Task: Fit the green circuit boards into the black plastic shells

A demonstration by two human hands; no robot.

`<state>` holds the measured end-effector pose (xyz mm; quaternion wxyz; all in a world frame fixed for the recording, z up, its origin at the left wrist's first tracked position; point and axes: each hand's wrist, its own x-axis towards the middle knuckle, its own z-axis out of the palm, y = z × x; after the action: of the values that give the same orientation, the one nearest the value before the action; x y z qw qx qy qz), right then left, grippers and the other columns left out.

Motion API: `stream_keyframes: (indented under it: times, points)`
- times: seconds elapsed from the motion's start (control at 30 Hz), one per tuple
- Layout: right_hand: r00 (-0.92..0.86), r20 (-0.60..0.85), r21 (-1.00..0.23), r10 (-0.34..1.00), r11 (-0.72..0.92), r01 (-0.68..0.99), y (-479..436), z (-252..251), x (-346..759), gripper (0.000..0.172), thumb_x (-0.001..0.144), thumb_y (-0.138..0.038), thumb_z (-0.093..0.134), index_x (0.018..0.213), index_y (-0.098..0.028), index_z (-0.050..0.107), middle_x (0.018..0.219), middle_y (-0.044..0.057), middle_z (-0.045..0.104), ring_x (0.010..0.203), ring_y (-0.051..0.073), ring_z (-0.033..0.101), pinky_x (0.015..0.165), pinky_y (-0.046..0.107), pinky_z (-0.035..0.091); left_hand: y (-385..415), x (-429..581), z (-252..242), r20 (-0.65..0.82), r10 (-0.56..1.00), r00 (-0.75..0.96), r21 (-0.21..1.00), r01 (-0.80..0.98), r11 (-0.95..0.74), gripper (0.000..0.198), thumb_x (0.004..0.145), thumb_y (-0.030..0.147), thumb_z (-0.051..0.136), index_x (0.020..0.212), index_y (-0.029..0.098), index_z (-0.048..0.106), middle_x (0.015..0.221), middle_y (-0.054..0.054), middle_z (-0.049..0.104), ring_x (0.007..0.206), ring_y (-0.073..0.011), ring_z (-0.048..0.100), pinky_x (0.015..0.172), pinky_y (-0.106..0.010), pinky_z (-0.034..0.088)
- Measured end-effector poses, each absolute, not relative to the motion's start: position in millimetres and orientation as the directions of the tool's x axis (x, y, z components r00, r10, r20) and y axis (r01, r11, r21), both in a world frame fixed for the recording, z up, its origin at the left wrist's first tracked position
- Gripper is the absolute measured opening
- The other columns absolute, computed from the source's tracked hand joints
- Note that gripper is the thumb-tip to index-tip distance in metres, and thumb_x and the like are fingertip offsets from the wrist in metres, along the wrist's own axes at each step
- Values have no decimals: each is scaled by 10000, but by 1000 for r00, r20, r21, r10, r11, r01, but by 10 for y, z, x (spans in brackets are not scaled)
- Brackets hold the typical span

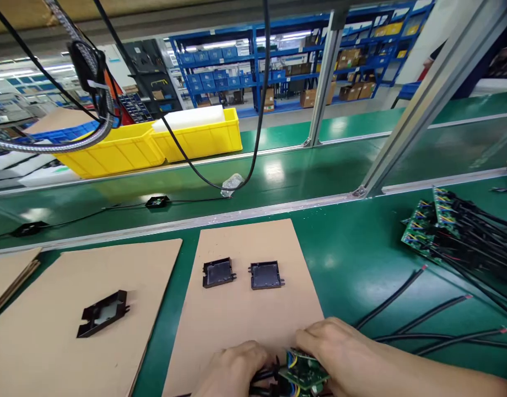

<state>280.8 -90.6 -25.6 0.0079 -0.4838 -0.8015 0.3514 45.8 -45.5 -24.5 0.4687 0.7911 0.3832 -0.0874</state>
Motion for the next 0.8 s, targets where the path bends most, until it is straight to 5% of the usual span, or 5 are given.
stream_keyframes:
  times: [0.2, 0.33, 0.47, 0.63, 0.8]
  points:
    - [-613, -159, -454, 774, 494, 741, -1023, -294, 2769, 169, 746, -41, 559, 842, -177, 592, 774, 21, 663, 683, 212, 635, 628, 300, 427, -386, 442, -386, -466, 471, 749, 668, 647, -367, 117, 745, 309, 679, 820, 246, 744, 826, 19, 716, 738, -161, 652, 617, -207, 448]
    - [-605, -198, -634, 771, 370, 679, -880, -195, 2873, 279, 700, -174, 740, 926, -202, 578, 891, -5, 643, 771, 177, 613, 630, 243, 412, -342, 398, -271, -493, 437, 753, 511, 657, -554, 120, 806, 256, 599, 803, 213, 712, 874, -31, 697, 791, -195, 649, 689, -259, 477]
    - [-500, -133, -747, 856, 245, 618, -606, -115, 2989, 167, 834, -268, 655, 792, -191, 512, 806, -30, 559, 733, 123, 529, 645, 214, 371, -169, 399, 132, -468, 501, 728, 405, 680, -611, 166, 839, 335, 600, 908, 216, 693, 900, -56, 679, 867, -259, 646, 794, -361, 500]
    - [-521, -275, -749, 808, 160, 643, -380, -216, 3010, 375, 941, -342, 507, 621, -172, 413, 557, -58, 396, 525, 89, 367, 527, 218, 275, 157, 595, 81, -132, 661, 739, 330, 661, -674, 513, 865, 239, 550, 1368, 182, 468, 1305, -139, 515, 1176, -317, 506, 966, -488, 452]
    - [-593, -369, -766, 716, 128, 631, -399, -243, 3036, 362, 942, -325, 488, 617, -167, 472, 553, -41, 468, 516, 97, 411, 518, 218, 274, 239, 688, -305, 1, 608, 794, 411, 554, -724, 502, 856, 111, 515, 1351, 185, 477, 1312, -121, 508, 1192, -282, 463, 1020, -476, 419]
